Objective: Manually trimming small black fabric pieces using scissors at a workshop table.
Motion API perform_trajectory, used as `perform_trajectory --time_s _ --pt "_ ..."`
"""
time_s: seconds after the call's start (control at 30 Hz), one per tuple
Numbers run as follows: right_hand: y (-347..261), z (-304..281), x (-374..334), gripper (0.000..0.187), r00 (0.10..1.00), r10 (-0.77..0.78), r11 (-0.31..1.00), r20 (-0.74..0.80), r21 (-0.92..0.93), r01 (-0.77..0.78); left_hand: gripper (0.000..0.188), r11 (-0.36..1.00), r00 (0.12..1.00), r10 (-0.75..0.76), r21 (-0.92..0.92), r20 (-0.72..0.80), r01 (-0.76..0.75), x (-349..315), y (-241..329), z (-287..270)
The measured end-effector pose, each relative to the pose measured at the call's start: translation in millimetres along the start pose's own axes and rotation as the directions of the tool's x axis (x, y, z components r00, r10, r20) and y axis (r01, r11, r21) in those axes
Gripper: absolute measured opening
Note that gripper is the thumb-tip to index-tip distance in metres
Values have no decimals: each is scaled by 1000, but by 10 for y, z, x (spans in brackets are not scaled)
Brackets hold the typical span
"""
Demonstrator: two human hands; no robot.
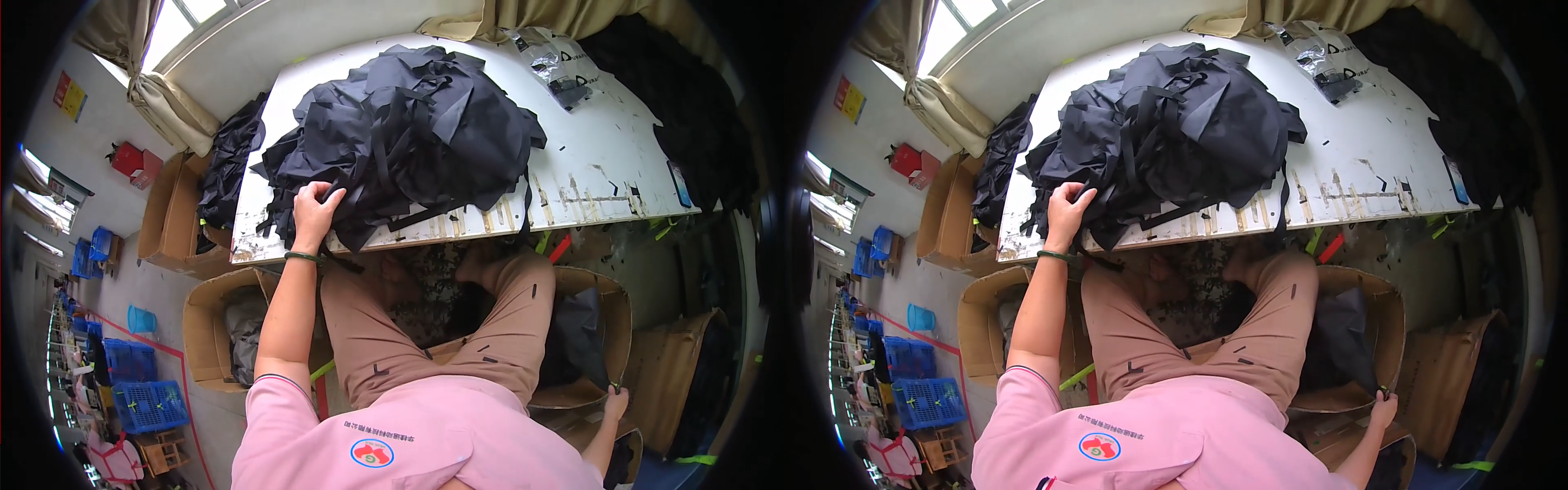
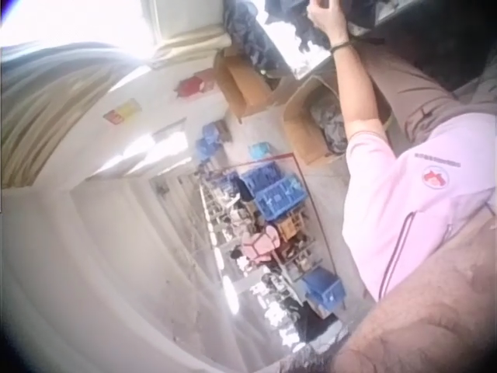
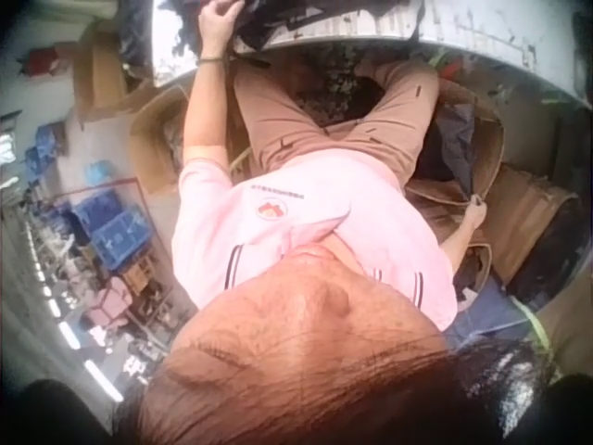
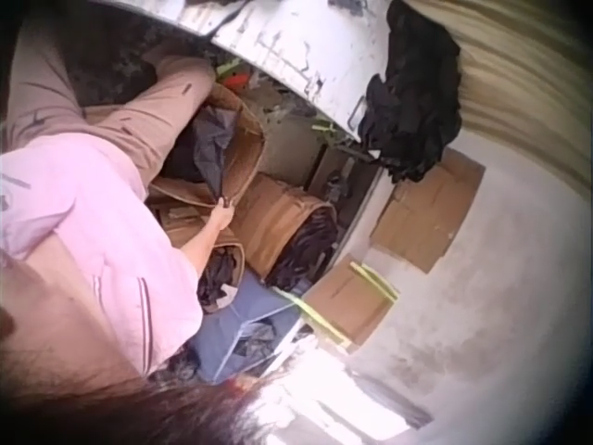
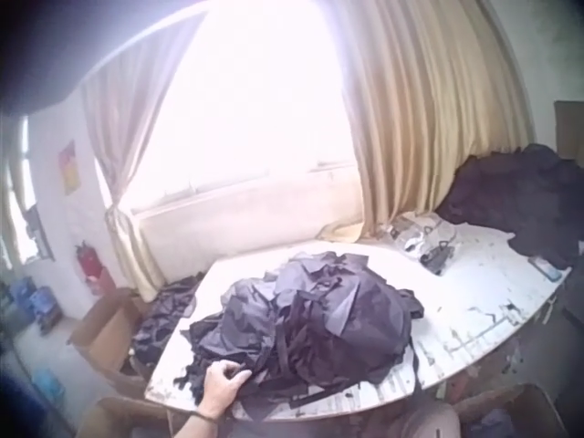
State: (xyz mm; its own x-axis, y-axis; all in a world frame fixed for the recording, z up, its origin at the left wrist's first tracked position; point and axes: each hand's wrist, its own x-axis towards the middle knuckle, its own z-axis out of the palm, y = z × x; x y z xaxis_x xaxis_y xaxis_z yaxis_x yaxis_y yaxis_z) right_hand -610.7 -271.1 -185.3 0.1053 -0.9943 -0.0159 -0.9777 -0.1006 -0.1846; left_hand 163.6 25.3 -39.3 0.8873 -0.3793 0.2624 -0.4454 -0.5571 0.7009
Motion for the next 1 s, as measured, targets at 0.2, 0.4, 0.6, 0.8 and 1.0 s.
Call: perform_trajectory --time_s 0.2,0.4,0.6,0.8,1.0 --pt "-486 103 344 33 1000 -19 968 -2 249 19 13 843 976 27 -519 -218 -139 87 289 -267" --pt "-2538 -582 563 20 927 -344 569 -152 751 334 15 274 982 54 -943 -182 -190 27 911 -833" --pt "-4407 -1046 -258 38 690 -717 18 -92 988 151 40 -45 968 88 -970 235 240 -849 1793 -704" --pt "-4879 -1272 -875 74 520 -840 -189 -157 982 -8 11 47 920 -43 -919 389 391 -1454 1734 -201" --pt "-4701 -1445 -756 62 419 -874 -45 -246 900 434 18 43 790 -189 -799 583 600 -1705 1488 91"
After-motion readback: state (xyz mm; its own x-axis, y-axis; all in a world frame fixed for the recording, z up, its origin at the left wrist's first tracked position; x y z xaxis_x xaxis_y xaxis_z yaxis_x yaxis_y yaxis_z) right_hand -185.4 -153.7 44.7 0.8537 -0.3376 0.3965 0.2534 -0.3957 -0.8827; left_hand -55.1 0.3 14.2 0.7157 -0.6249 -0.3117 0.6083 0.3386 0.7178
